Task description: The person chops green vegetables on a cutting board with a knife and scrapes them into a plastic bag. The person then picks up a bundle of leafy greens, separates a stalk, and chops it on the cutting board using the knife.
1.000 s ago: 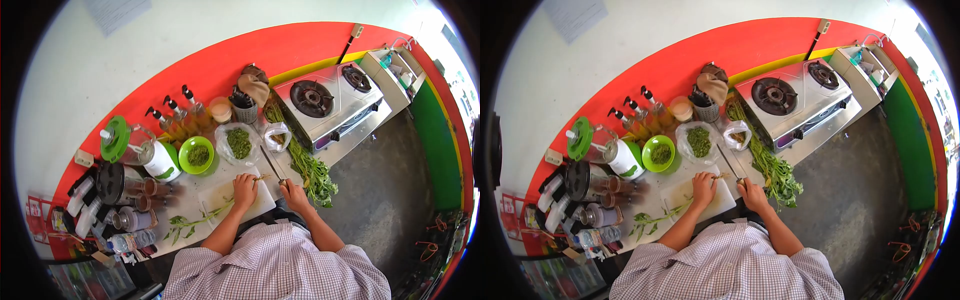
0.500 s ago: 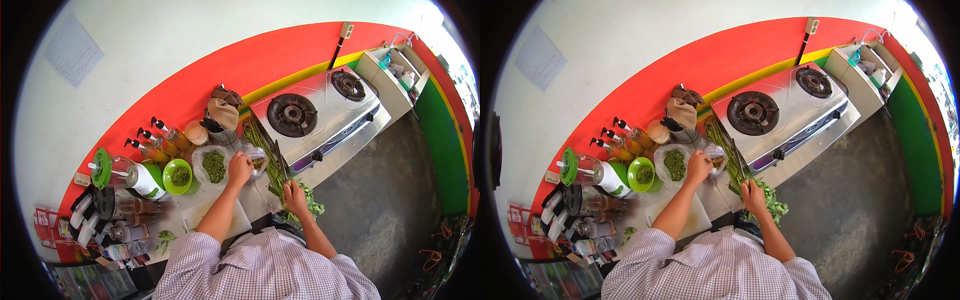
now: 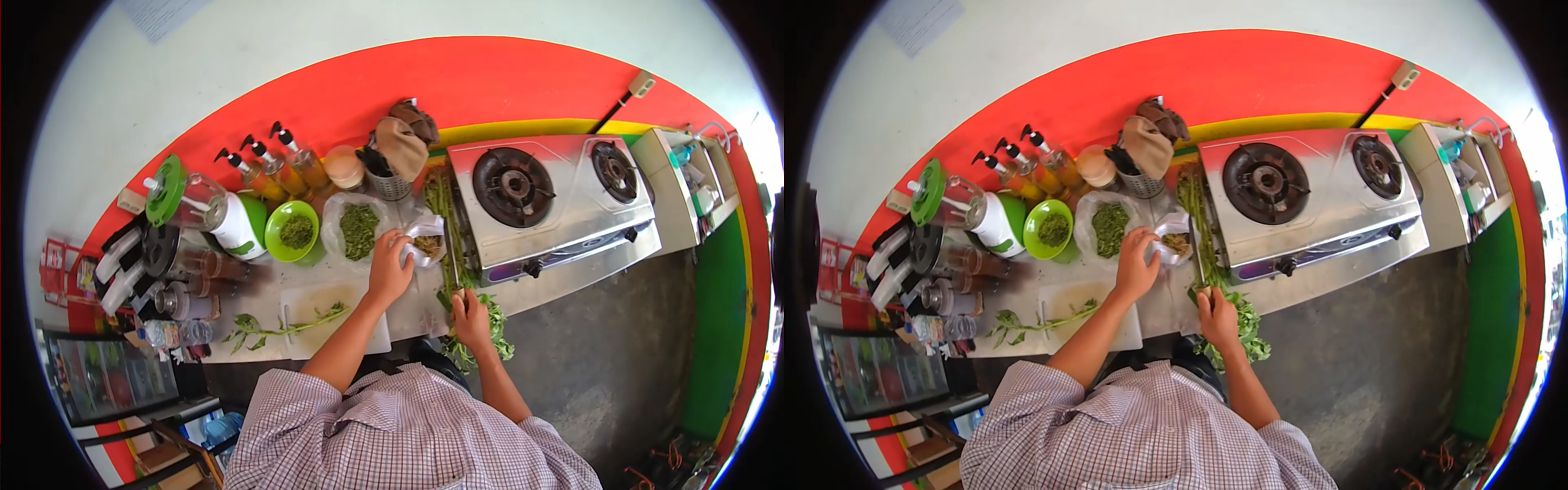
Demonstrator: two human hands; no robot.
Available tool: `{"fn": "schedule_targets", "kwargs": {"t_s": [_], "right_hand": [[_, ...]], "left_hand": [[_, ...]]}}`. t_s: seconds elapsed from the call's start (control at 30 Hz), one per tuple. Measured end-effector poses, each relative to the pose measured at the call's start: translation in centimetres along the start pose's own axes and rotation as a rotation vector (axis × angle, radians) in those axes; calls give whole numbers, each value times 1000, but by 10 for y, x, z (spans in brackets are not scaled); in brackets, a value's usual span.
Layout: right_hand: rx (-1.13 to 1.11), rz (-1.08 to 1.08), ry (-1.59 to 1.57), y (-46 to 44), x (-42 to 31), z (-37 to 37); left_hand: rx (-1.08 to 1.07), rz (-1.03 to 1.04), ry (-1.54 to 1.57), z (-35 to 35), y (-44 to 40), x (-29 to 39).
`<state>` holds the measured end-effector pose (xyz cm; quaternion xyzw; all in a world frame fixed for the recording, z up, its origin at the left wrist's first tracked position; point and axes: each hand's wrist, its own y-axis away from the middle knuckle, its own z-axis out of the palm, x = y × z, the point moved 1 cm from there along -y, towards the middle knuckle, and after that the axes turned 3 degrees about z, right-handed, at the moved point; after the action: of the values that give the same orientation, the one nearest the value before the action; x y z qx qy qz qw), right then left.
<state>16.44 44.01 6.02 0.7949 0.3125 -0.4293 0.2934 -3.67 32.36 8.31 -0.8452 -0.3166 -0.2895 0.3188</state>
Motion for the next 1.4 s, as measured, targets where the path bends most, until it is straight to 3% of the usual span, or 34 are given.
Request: {"fn": "schedule_targets", "kwargs": {"t_s": [0.17, 0.33, 0.43, 0.53, 0.67, 0.87, 1.2, 1.27, 1.4], "right_hand": [[-87, -46, 34, 5, -18, 22], [-174, -143, 124, 20, -19, 68], [-294, -127, 126, 33, -27, 97], [-341, -149, 171, 42, -31, 125], [-390, -100, 202, 56, -32, 156], [-338, -83, 236, 82, -37, 189], [-131, -81, 394, 116, -37, 209], [-106, -118, 383, 114, -37, 211], [-66, -160, 351, 104, -40, 217]], "left_hand": [[42, -49, -17, -50, 70, -34], [133, -291, -87, -100, 157, -94], [126, -322, -251, -132, 193, -107], [21, -317, -224, -162, 219, -126], [62, -323, -205, -180, 231, -157], [150, -298, -263, -181, 226, -158], [12, -222, -269, -112, 179, -130], [-58, -80, -146, -115, 180, -124], [-3, 0, -76, -121, 196, -124]]}}
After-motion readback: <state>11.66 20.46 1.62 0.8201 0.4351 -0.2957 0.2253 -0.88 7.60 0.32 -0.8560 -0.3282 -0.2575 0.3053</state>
